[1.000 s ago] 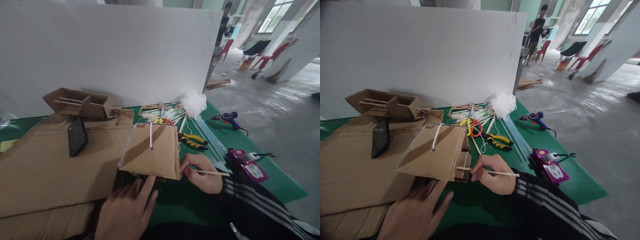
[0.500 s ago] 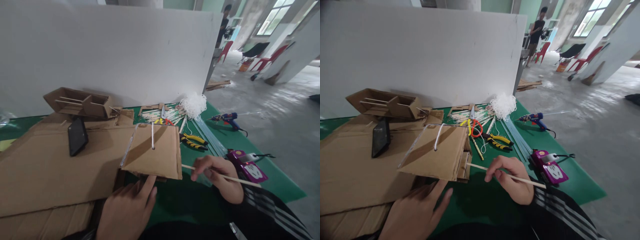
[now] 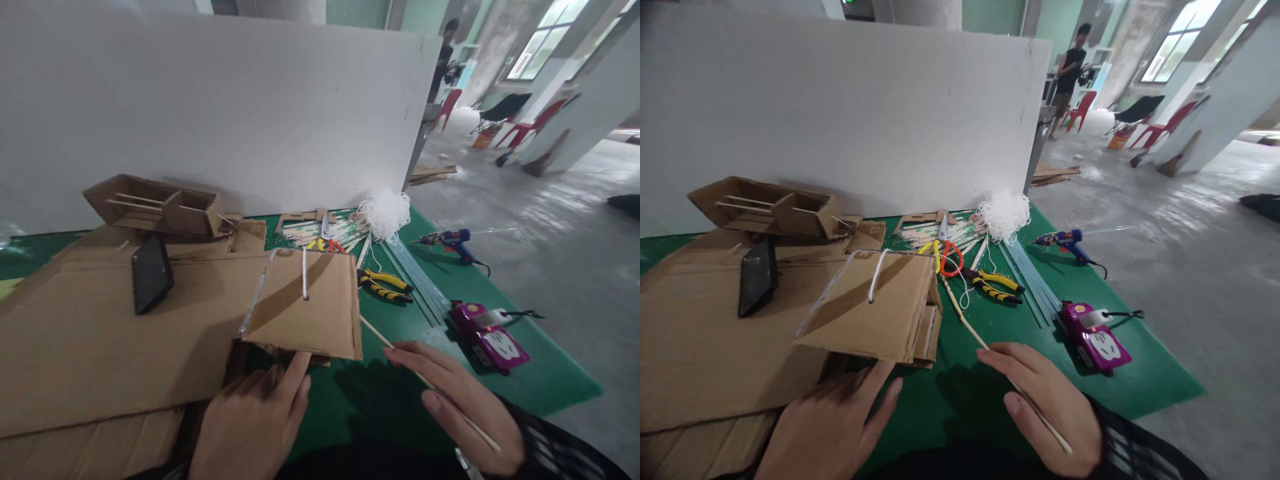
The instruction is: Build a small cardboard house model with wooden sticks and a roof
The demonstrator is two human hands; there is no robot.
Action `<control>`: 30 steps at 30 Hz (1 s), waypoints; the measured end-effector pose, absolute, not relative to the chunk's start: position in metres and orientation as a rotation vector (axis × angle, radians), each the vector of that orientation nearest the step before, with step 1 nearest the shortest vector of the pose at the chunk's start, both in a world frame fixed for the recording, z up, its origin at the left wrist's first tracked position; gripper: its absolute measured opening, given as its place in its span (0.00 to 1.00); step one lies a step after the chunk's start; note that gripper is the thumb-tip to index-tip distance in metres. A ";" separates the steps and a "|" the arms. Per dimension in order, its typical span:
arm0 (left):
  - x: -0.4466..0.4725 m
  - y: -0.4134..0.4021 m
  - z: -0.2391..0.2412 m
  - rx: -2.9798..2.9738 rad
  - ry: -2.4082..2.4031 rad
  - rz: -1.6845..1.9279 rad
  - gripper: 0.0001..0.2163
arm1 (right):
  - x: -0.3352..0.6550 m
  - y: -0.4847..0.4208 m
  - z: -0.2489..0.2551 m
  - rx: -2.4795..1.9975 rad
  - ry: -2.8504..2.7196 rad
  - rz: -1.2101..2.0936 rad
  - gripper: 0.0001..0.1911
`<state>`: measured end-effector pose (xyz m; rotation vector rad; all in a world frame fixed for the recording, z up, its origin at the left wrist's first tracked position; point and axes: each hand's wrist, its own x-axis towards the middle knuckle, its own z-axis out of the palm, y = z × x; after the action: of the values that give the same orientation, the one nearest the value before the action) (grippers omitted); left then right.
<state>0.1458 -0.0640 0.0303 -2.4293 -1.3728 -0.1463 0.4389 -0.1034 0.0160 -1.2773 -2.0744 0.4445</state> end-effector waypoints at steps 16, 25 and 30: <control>0.144 -0.061 0.026 -2.423 -1.273 -0.322 0.08 | 0.392 -0.091 0.010 -1.000 -1.978 0.661 0.20; 0.144 -0.061 0.028 -2.428 -1.270 -0.329 0.08 | 0.393 -0.090 0.009 -0.964 -2.005 0.651 0.22; 0.143 -0.062 0.027 -2.425 -1.275 -0.322 0.15 | 0.392 -0.089 0.011 -1.026 -2.009 0.628 0.20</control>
<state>0.1430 -0.0615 0.0266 -2.4247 -1.2748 -0.3223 0.3920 -0.0886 0.0111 -1.0256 -2.0091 0.6278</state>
